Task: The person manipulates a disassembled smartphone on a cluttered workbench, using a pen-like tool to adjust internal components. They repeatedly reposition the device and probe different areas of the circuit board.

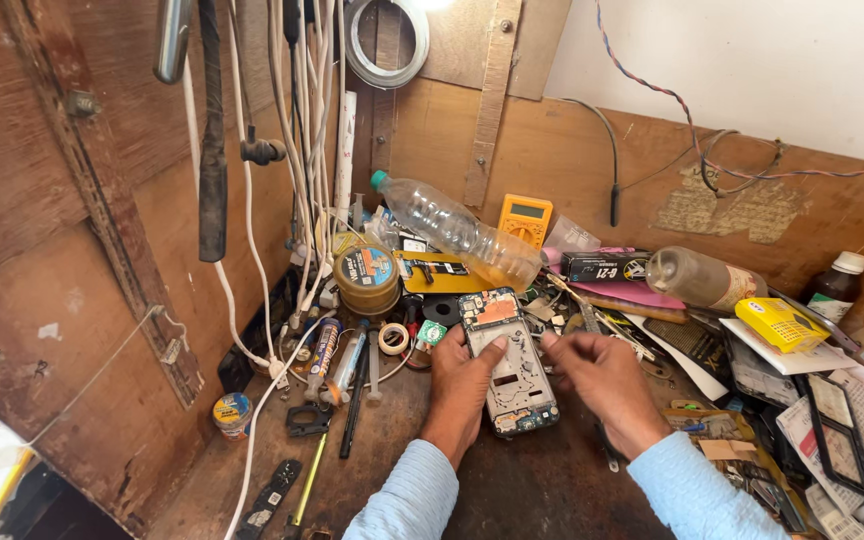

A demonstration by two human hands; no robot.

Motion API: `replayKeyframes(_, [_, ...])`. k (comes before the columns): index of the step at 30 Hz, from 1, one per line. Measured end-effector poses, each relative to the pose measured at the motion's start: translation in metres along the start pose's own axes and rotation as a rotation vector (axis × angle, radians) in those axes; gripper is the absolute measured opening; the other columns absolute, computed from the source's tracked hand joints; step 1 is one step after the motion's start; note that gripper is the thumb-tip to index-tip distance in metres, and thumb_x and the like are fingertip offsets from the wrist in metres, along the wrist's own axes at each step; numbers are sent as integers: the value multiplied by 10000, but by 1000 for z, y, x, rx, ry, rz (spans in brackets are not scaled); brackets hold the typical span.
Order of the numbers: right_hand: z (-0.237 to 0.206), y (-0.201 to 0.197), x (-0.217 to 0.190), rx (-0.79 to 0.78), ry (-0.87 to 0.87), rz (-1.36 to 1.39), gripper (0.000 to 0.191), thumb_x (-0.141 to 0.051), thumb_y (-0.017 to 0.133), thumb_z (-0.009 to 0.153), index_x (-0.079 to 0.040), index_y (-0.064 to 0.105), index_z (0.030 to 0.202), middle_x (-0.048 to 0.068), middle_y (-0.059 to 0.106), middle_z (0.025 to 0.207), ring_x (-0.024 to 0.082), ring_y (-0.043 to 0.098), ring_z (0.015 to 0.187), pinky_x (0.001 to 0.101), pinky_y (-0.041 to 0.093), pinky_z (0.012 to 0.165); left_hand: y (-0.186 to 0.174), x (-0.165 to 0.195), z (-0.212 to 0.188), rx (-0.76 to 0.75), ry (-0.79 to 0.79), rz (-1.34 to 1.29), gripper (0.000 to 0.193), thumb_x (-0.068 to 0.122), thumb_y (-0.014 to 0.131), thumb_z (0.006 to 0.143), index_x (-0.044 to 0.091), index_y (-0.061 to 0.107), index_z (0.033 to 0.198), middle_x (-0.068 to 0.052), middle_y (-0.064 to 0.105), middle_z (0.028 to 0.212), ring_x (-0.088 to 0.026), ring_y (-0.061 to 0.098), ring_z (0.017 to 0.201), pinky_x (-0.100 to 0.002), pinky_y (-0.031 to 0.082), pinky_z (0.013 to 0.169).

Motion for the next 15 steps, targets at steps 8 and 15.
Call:
replayKeyframes(8, [24, -4, -4, -51, -26, 61, 213, -162, 744, 897, 47, 786, 896, 84, 755, 762, 124, 633, 636, 289, 518, 568, -1, -6, 3, -30, 14, 29, 232, -35, 648, 906, -36, 649, 1138, -116, 762, 1008, -158, 727, 829, -308, 615, 732])
replayKeyframes(15, [31, 1, -2, -44, 13, 75, 215, -157, 755, 887, 56, 784, 901, 92, 748, 753, 134, 648, 634, 293, 519, 540, -3, -8, 5, -41, 11, 44, 215, -32, 653, 906, -38, 656, 1121, -108, 762, 1000, -151, 725, 829, -308, 608, 742])
Point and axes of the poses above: each hand's wrist, its own z-axis towards the middle knuckle, its own y-axis out of the palm, x = y × z, the point moved 5 cm from there along z, towards the middle knuckle
